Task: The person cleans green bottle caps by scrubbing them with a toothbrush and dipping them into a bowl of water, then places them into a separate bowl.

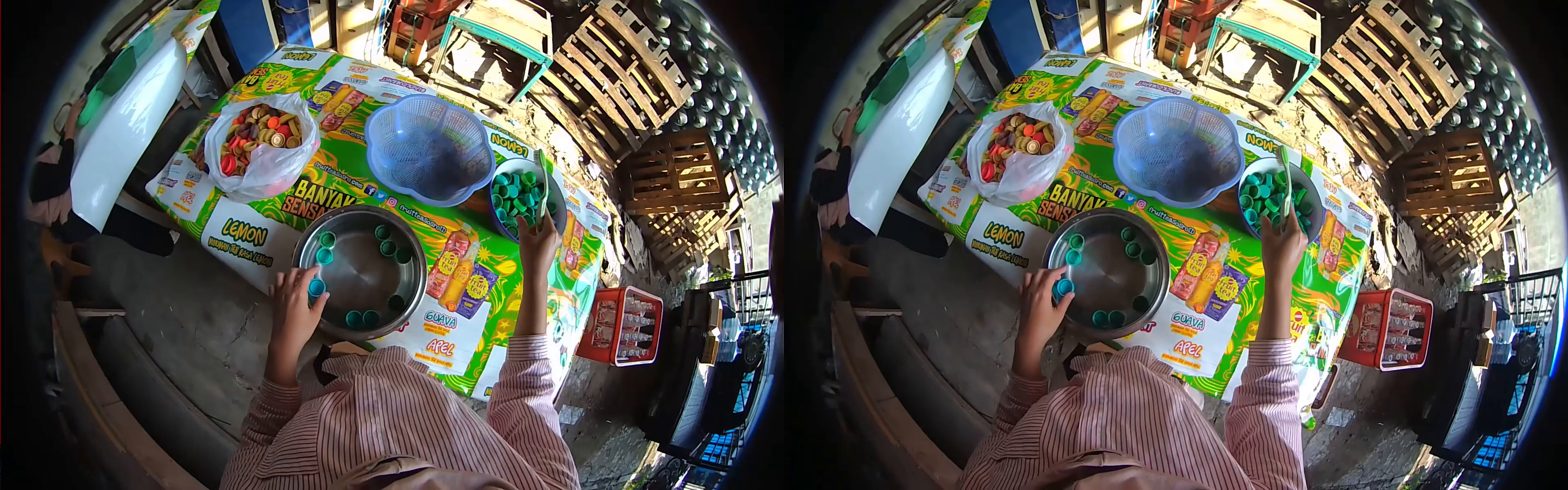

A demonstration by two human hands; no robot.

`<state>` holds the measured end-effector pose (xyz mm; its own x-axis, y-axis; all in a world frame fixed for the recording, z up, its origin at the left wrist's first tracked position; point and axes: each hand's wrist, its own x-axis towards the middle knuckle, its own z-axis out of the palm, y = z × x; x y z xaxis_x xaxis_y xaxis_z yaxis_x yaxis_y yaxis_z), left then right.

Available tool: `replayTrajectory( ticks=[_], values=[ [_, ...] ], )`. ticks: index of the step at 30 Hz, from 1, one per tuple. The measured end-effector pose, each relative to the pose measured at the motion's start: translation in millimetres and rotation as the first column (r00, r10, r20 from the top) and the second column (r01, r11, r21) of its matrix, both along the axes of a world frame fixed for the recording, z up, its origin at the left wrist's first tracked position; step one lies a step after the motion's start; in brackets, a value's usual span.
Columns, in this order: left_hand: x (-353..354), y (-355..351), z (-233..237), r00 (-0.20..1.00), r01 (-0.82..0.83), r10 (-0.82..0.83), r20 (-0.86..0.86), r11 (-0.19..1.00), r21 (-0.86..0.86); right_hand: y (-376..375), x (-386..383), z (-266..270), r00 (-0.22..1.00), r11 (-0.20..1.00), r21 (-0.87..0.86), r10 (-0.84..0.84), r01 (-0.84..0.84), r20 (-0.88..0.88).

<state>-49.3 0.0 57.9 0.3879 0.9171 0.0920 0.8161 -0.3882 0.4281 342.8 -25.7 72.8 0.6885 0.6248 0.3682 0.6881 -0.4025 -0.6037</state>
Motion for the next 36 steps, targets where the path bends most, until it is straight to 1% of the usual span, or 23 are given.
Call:
replayTrajectory(
  ticks=[1, 2, 3, 4, 6, 8, 10, 11, 12, 13, 14, 15, 17, 21, 23, 24, 26, 27, 28, 30, 32, 34, 36],
  values=[
    [-1.2, 0.6, 0.5, 1.000, -0.014, 0.014, -0.006, 1.000, 0.022, -10.9, -12.0, -6.5, 0.996, 0.999, -0.032, -0.019, 0.016, -0.087],
    [-2.6, 1.6, 1.1, 1.000, -0.028, 0.028, -0.013, 0.999, 0.044, -24.4, -25.3, -16.6, 0.998, 0.999, 0.045, 0.001, 0.002, -0.067],
    [-4.9, 2.8, 0.7, 0.999, -0.041, 0.041, -0.013, 0.999, 0.025, -38.2, -40.5, -21.9, 0.995, 0.997, 0.072, 0.015, -0.007, -0.103],
    [-6.5, 4.6, 0.6, 0.998, -0.054, 0.054, -0.025, 0.998, 0.018, -51.0, -57.6, -19.3, 0.991, 0.996, 0.079, 0.043, -0.034, -0.123],
    [-11.2, 7.1, 0.7, 0.999, -0.036, 0.040, -0.035, 0.995, 0.088, -72.2, -89.4, -17.6, 0.975, 0.995, 0.091, 0.071, -0.052, -0.213],
    [-13.4, 10.4, -1.2, 0.998, -0.033, 0.037, -0.043, 0.996, 0.086, -89.1, -115.2, -17.3, 0.965, 0.992, 0.073, 0.121, -0.107, -0.232],
    [-11.3, 10.7, -0.4, 0.998, -0.022, 0.025, -0.049, 0.998, 0.063, -100.2, -137.5, -17.4, 0.932, 0.979, 0.086, 0.201, -0.183, -0.300],
    [-10.8, 10.9, -6.7, 0.999, -0.003, 0.007, -0.041, 0.995, 0.104, -103.8, -147.7, -18.4, 0.916, 0.977, 0.070, 0.212, -0.200, -0.341],
    [-7.6, 10.5, -6.0, 0.997, 0.015, -0.009, -0.076, 0.996, 0.089, -105.2, -157.2, -18.7, 0.899, 0.975, 0.056, 0.220, -0.215, -0.380],
    [-4.8, 11.0, -10.5, 0.995, 0.016, -0.007, -0.095, 0.995, 0.097, -104.9, -165.8, -13.4, 0.910, 0.970, 0.046, 0.242, -0.240, -0.336],
    [-2.5, 11.8, -15.0, 0.994, 0.018, -0.006, -0.113, 0.994, 0.105, -104.1, -171.8, -10.7, 0.897, 0.964, 0.060, 0.265, -0.261, -0.355],
    [-1.1, 12.7, -14.7, 0.994, 0.019, -0.007, -0.111, 0.994, 0.105, -103.8, -175.0, -8.6, 0.895, 0.955, 0.052, 0.293, -0.293, -0.336],
    [2.1, 14.9, -13.8, 0.971, -0.035, 0.050, -0.234, 0.997, 0.068, -103.2, -179.2, -3.7, 0.894, 0.940, 0.036, 0.335, -0.341, -0.296],
    [1.3, 16.4, -17.9, 0.960, -0.012, 0.031, -0.279, 0.997, 0.070, -104.5, -178.9, -2.1, 0.902, 0.936, 0.031, 0.348, -0.352, -0.255],
    [6.2, 14.0, -13.5, 0.976, 0.055, -0.032, -0.214, 0.993, 0.101, -107.9, -176.1, -4.2, 0.903, 0.936, 0.034, 0.347, -0.351, -0.254],
    [9.7, 12.9, -15.8, 0.976, 0.057, -0.034, -0.214, 0.993, 0.102, -109.5, -175.3, -4.9, 0.902, 0.935, 0.035, 0.349, -0.352, -0.254],
    [19.6, 11.8, -22.3, 0.977, 0.210, -0.200, -0.069, 0.959, 0.192, -109.7, -176.8, -4.3, 0.906, 0.939, 0.072, 0.344, -0.337, -0.248],
    [25.4, 12.9, -21.8, 0.964, 0.266, -0.265, -0.023, 0.955, 0.134, -110.7, -177.7, -4.0, 0.908, 0.940, 0.105, 0.342, -0.325, -0.243],
    [29.5, 13.8, -28.0, 0.964, 0.266, -0.266, -0.021, 0.955, 0.134, -112.3, -177.7, -4.1, 0.908, 0.940, 0.104, 0.341, -0.325, -0.241],
    [37.4, 16.8, -42.9, 0.936, 0.349, -0.347, 0.057, 0.937, -0.032, -114.9, -177.2, -4.9, 0.902, 0.939, 0.101, 0.343, -0.328, -0.262],
    [40.7, 17.5, -47.7, 0.930, 0.361, -0.357, 0.092, 0.932, -0.040, -116.7, -176.6, -4.9, 0.902, 0.939, 0.104, 0.345, -0.329, -0.261],
    [42.8, 18.3, -52.2, 0.918, 0.377, -0.358, 0.171, 0.922, -0.094, -117.2, -176.8, -4.2, 0.900, 0.937, 0.108, 0.350, -0.333, -0.261],
    [43.2, 17.2, -55.5, 0.914, 0.382, -0.366, 0.176, 0.922, -0.066, -116.8, -177.7, -2.5, 0.899, 0.934, 0.117, 0.356, -0.336, -0.257]
  ],
)
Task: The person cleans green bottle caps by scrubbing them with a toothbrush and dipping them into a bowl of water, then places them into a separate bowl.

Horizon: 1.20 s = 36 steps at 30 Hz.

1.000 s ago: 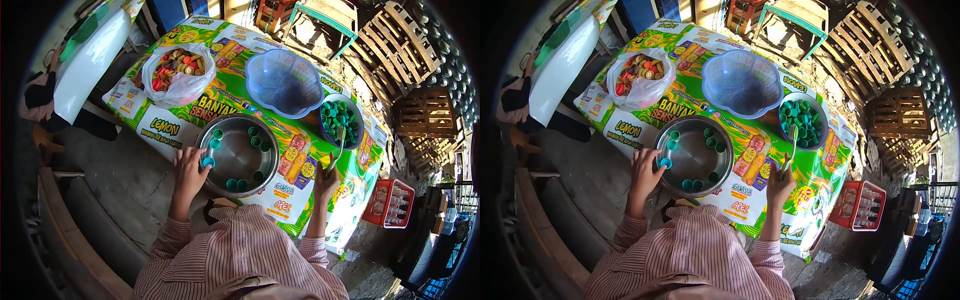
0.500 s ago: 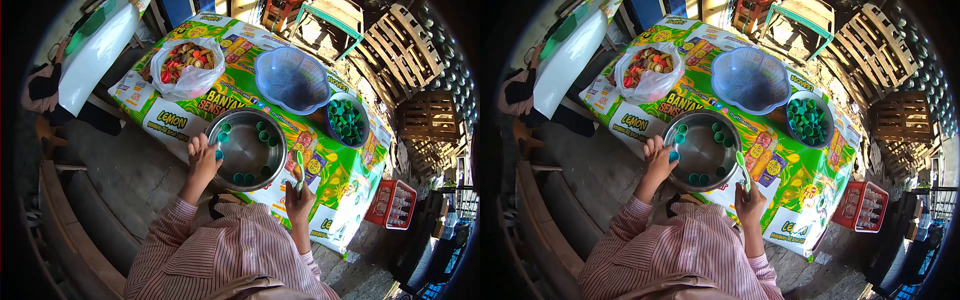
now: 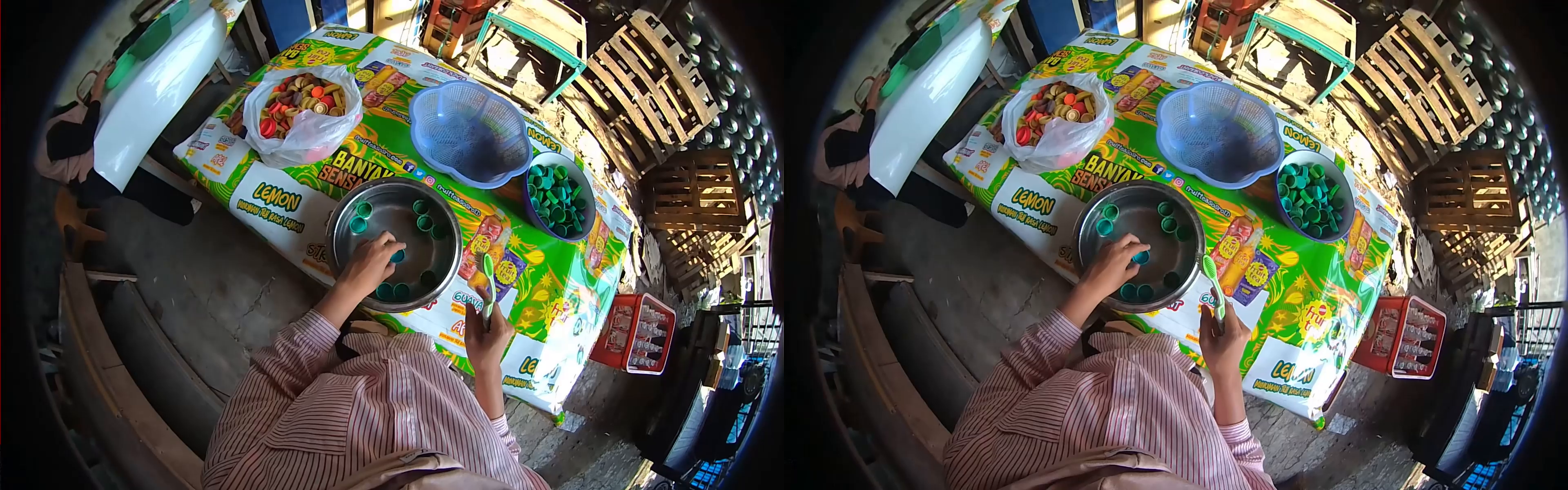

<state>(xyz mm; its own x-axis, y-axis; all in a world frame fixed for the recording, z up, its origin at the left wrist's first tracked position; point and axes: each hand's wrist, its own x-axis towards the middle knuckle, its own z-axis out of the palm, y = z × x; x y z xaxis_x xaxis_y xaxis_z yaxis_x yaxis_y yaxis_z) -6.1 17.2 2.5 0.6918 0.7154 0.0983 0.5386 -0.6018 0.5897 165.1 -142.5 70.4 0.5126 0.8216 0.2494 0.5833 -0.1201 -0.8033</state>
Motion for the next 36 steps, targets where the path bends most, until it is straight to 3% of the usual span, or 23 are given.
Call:
replayTrajectory(
  ticks=[2, 8, 11, 13, 20, 22, 25, 31, 36],
  values=[
    [0.4, -1.1, -1.5, 1.000, 0.005, -0.006, 0.017, 1.000, 0.026, 0.1, -1.0, -2.0, 1.000, 1.000, -0.003, 0.005, -0.005, 0.013],
    [0.1, 0.0, -2.7, 0.999, -0.034, 0.035, 0.009, 0.993, -0.114, 0.5, -5.5, 2.2, 0.999, 0.995, -0.090, 0.052, -0.052, 0.003],
    [0.3, -1.0, 0.9, 0.995, -0.055, 0.065, 0.079, 0.991, -0.121, 2.8, -9.4, 2.7, 0.996, 0.995, -0.043, 0.085, -0.085, -0.010],
    [1.3, 0.7, -2.7, 0.984, -0.042, 0.080, 0.156, 0.972, -0.233, 3.0, -10.2, 2.6, 0.996, 0.994, -0.058, 0.092, -0.091, 0.002],
    [0.0, 2.7, 2.0, 0.937, -0.004, 0.063, 0.345, 0.986, -0.170, 5.7, -12.6, 0.3, 0.994, 0.992, -0.072, 0.107, -0.105, 0.027],
    [0.0, 4.1, 3.4, 0.919, -0.014, 0.027, 0.392, 0.999, -0.037, 6.7, -12.2, -0.3, 0.993, 0.991, -0.077, 0.113, -0.110, 0.033],
    [-2.6, 7.9, 2.9, 0.876, 0.106, -0.038, 0.481, 0.988, -0.115, 8.8, -12.0, 0.0, 0.993, 0.991, -0.073, 0.114, -0.112, 0.032],
    [-7.1, 12.4, 13.1, 0.957, 0.050, -0.021, 0.290, 0.994, -0.095, 13.0, -8.0, -4.9, 0.991, 0.985, -0.117, 0.130, -0.125, 0.039],
    [-8.6, 13.6, 24.3, 0.950, 0.048, -0.017, 0.312, 0.995, -0.092, 16.9, -5.2, -6.2, 0.988, 0.976, -0.171, 0.147, -0.138, 0.040]
  ],
)
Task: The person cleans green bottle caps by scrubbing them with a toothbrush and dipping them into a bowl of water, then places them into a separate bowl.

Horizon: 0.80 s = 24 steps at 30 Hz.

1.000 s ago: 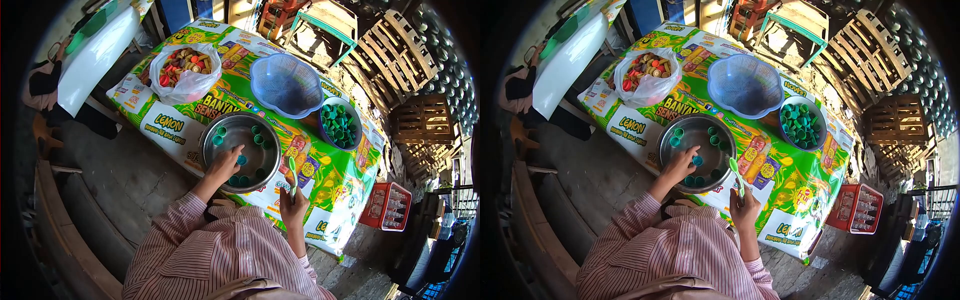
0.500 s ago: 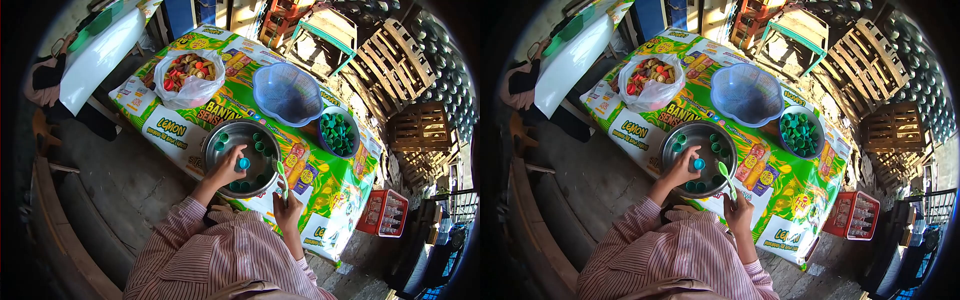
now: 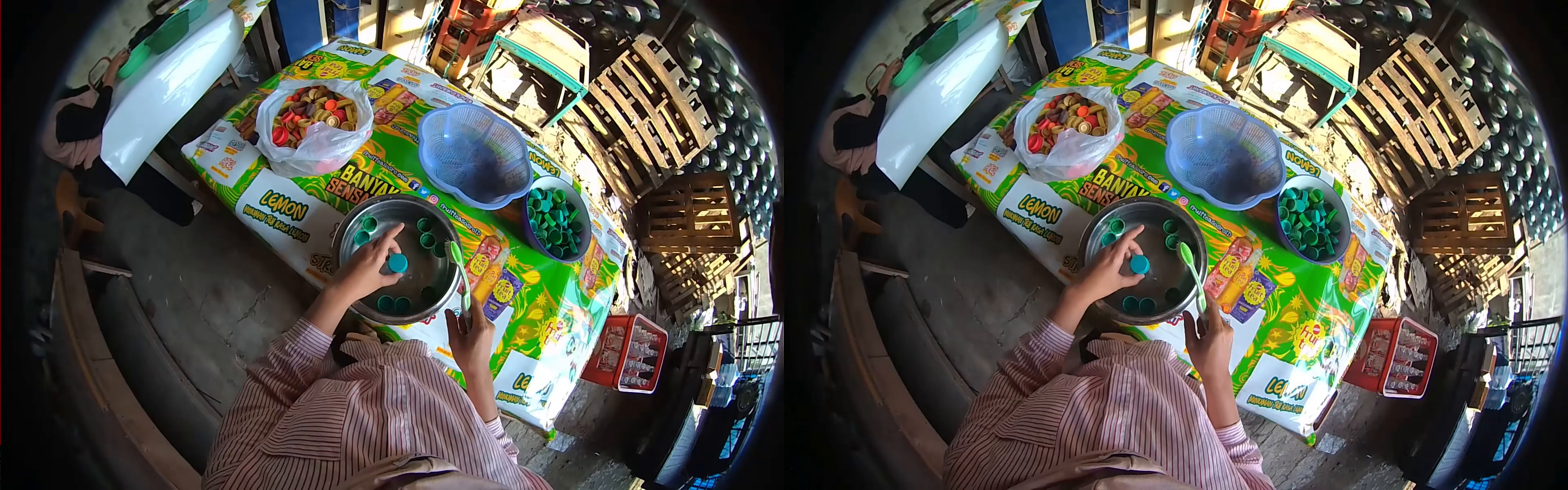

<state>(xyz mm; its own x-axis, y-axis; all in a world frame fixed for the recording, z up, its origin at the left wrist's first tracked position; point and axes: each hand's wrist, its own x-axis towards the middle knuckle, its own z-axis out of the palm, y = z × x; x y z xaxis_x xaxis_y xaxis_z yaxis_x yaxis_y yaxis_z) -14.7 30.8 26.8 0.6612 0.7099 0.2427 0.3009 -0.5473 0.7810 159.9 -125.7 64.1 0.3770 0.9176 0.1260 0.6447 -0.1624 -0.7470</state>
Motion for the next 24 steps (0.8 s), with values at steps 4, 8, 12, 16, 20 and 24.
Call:
replayTrajectory(
  ticks=[4, 8, 12, 16, 20, 24],
  values=[
    [2.1, -10.0, 14.9, 0.992, -0.101, 0.108, 0.061, 0.990, -0.095, 3.0, -1.7, -8.7, 0.997, 0.992, 0.106, 0.070, -0.067, -0.033],
    [4.4, -15.6, 19.2, 0.985, -0.155, 0.163, 0.063, 0.980, -0.121, -0.8, -8.6, -9.0, 0.946, 0.958, -0.069, 0.284, -0.277, 0.156],
    [5.4, -18.5, 20.9, 0.975, -0.195, 0.209, 0.072, 0.968, -0.159, 7.3, -2.0, -20.5, 0.976, 0.982, -0.055, 0.186, -0.181, 0.115],
    [6.7, -18.7, 31.1, 0.967, -0.200, 0.225, 0.117, 0.960, -0.197, 5.3, -8.9, -17.6, 0.939, 0.946, 0.056, 0.308, -0.320, 0.155],
    [6.6, -19.8, 27.8, 0.961, -0.219, 0.244, 0.130, 0.959, -0.182, 10.4, -3.7, -26.0, 0.987, 0.986, 0.056, 0.156, -0.158, 0.046],
    [7.0, -19.3, 30.2, 0.963, -0.218, 0.240, 0.124, 0.961, -0.170, 7.7, -5.9, -13.0, 0.940, 0.942, 0.057, 0.323, -0.330, 0.105]
  ],
)
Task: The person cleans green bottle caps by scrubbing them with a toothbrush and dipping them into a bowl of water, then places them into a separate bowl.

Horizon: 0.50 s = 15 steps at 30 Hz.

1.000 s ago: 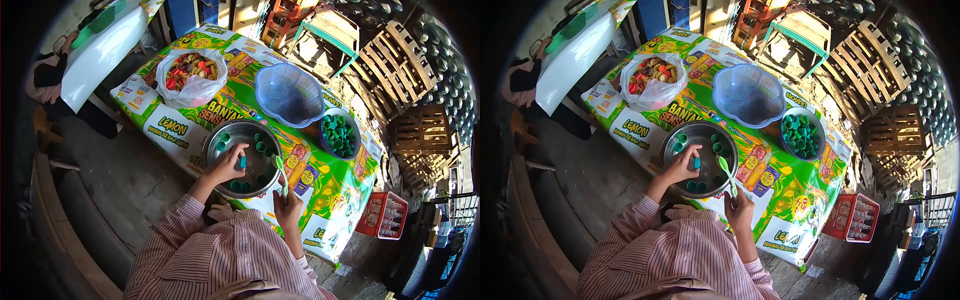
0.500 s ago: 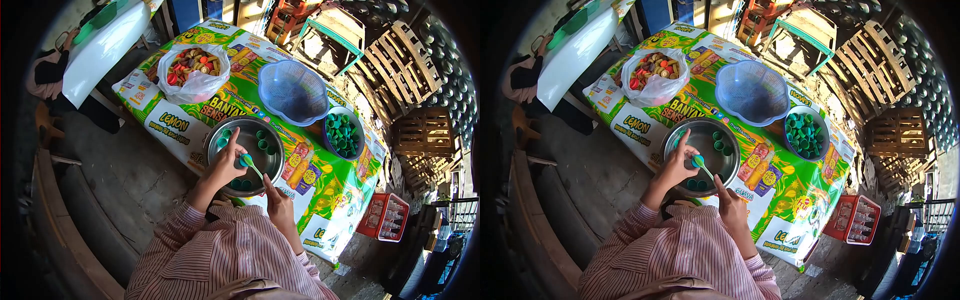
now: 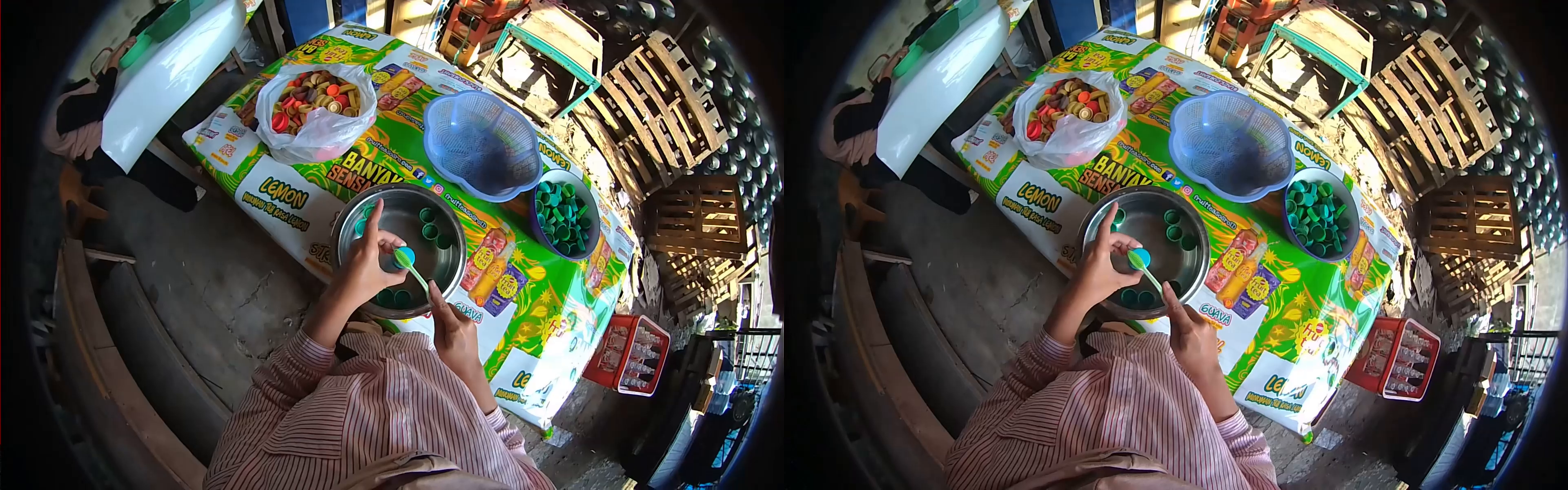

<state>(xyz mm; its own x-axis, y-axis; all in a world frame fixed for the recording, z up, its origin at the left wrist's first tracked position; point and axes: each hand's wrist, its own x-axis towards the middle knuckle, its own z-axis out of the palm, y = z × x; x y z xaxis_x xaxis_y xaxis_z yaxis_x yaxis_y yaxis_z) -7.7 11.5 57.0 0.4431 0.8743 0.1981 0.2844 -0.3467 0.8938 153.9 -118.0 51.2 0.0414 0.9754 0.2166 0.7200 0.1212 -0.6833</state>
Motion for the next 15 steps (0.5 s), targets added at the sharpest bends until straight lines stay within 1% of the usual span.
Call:
replayTrajectory(
  ticks=[2, 3, 5, 6, 7, 8, 10, 11, 12, 14, 15],
  values=[
    [-0.5, -1.6, 0.3, 1.000, -0.001, 0.001, 0.005, 1.000, 0.001, 1.1, 2.8, -11.8, 0.976, 0.981, -0.054, -0.190, 0.185, -0.105],
    [-1.6, -3.2, 0.2, 0.999, -0.004, 0.005, 0.040, 1.000, -0.030, 0.1, 2.9, -9.8, 0.977, 0.982, -0.053, -0.188, 0.183, -0.103],
    [-4.5, -1.0, 0.3, 0.997, -0.006, 0.010, 0.074, 0.998, -0.055, -3.8, 0.5, -1.9, 0.983, 0.995, -0.004, -0.101, 0.102, -0.151],
    [-6.2, 0.3, -1.6, 0.995, 0.054, -0.043, 0.092, 0.991, -0.120, -6.0, -1.0, -0.3, 0.983, 0.998, 0.020, -0.059, 0.063, -0.174],
    [-7.3, 1.6, -3.5, 0.989, 0.115, -0.095, 0.114, 0.976, -0.183, -6.3, -2.0, -4.2, 0.987, 0.998, 0.055, -0.015, 0.024, -0.158],
    [-7.7, 2.4, -5.1, 0.988, 0.118, -0.098, 0.115, 0.977, -0.180, -4.9, -1.9, -5.2, 0.987, 0.998, 0.057, -0.017, 0.026, -0.157],
    [-7.4, 0.2, -10.3, 0.966, 0.214, -0.159, 0.205, 0.936, -0.280, -3.0, -0.7, -5.7, 0.937, 0.979, -0.089, -0.199, 0.181, -0.287],
    [-7.4, -1.6, -15.3, 0.946, 0.240, -0.142, 0.291, 0.912, -0.333, -2.9, -0.2, -5.8, 0.931, 0.976, -0.079, -0.215, 0.200, -0.294],
    [-7.8, -3.1, -17.3, 0.946, 0.241, -0.145, 0.289, 0.912, -0.331, -3.4, -0.9, -1.5, 0.930, 0.976, -0.078, -0.216, 0.202, -0.296],
    [-7.5, -6.0, -19.5, 0.899, 0.245, -0.044, 0.435, 0.875, -0.418, -5.5, -1.6, 11.2, 0.969, 0.995, -0.085, -0.061, 0.042, -0.241],
    [-7.2, -6.3, -18.0, 0.899, 0.247, -0.047, 0.436, 0.875, -0.416, -3.9, -4.5, 7.9, 0.968, 0.998, -0.054, -0.057, 0.045, -0.245]
  ],
)
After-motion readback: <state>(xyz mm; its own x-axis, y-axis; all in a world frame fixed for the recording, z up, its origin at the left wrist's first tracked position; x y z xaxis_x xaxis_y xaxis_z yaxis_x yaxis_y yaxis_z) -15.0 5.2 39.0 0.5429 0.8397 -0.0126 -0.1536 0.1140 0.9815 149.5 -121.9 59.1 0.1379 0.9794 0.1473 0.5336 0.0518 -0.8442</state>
